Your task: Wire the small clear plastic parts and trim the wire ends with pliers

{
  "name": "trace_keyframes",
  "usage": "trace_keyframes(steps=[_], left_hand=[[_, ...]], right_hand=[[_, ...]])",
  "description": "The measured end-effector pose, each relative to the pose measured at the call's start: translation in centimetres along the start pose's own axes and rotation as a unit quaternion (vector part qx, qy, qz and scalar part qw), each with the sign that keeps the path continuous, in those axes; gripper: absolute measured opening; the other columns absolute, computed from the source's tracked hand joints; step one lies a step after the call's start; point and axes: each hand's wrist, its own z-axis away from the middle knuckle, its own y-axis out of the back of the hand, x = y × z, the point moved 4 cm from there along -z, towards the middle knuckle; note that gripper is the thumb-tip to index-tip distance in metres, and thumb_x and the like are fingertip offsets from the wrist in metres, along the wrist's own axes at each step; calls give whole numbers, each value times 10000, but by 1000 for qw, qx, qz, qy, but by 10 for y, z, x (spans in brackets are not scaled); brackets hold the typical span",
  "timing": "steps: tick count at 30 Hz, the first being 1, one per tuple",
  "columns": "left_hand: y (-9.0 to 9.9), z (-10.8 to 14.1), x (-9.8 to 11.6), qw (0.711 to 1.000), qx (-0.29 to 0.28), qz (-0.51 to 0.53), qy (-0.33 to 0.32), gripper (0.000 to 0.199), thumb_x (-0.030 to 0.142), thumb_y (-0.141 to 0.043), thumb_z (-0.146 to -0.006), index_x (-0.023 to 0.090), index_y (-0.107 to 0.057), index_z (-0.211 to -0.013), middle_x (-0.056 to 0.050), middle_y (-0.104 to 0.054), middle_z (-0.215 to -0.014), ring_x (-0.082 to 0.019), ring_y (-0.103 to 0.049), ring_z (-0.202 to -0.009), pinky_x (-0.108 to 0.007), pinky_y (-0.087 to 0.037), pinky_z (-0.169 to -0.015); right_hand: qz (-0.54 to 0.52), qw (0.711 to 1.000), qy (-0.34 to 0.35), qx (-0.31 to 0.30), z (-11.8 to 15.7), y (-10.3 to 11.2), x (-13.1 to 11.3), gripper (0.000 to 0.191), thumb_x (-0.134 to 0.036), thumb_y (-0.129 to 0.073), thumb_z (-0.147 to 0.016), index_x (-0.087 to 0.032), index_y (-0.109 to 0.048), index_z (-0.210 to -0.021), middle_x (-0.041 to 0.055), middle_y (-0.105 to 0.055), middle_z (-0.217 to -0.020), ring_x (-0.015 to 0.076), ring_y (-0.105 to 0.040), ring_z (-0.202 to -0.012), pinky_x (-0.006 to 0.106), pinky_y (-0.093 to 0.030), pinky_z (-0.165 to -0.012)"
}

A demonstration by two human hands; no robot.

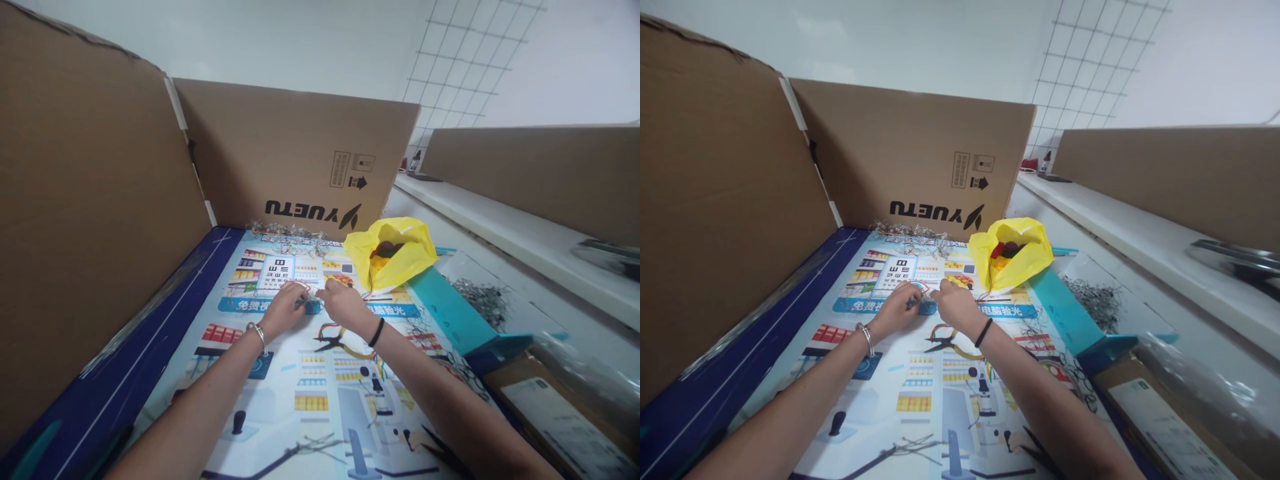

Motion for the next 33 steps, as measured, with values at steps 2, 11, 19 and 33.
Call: trace_keyframes(steps=[2, 11, 19, 33], left_hand=[[0, 0, 0, 1000, 2, -4, -4, 164, 27, -464, -657, 189, -468, -688, -8, -537, -737, -164, -470, -760, -305, -384, -730], [1, 0, 2, 1000, -11, 16, 0, 179, 21, -442, -651, 190, -472, -698, -13, -549, -765, -169, -472, -777, -316, -378, -742], [1, 1, 3, 1000, -17, 12, -10, 185, 21, -449, -647, 191, -471, -717, -13, -544, -778, -167, -481, -796, -314, -382, -773], [-2, 1, -5, 1000, 9, 20, -9, 183, 15, -453, -662, 188, -488, -710, -13, -587, -816, -161, -505, -832, -305, -388, -801]], right_hand=[[2, 1000, 4, 6, -2, 4, -1, 273, -176, -377, -853, -209, -628, -955, 92, -544, -905, 176, -531, -759, 251, -375, -601], [9, 999, 23, -47, -18, 9, -6, 283, -112, -447, -757, -208, -656, -923, 106, -600, -879, 197, -590, -757, 274, -412, -621], [-11, 997, 16, -72, -33, -1, -4, 186, -122, -510, -694, -153, -670, -784, 145, -664, -776, 261, -615, -756, 351, -427, -646], [-287, 954, 71, -59, -27, -14, 22, 176, -134, -500, -729, -190, -651, -798, -27, -643, -714, 95, -550, -645, 173, -375, -572]])
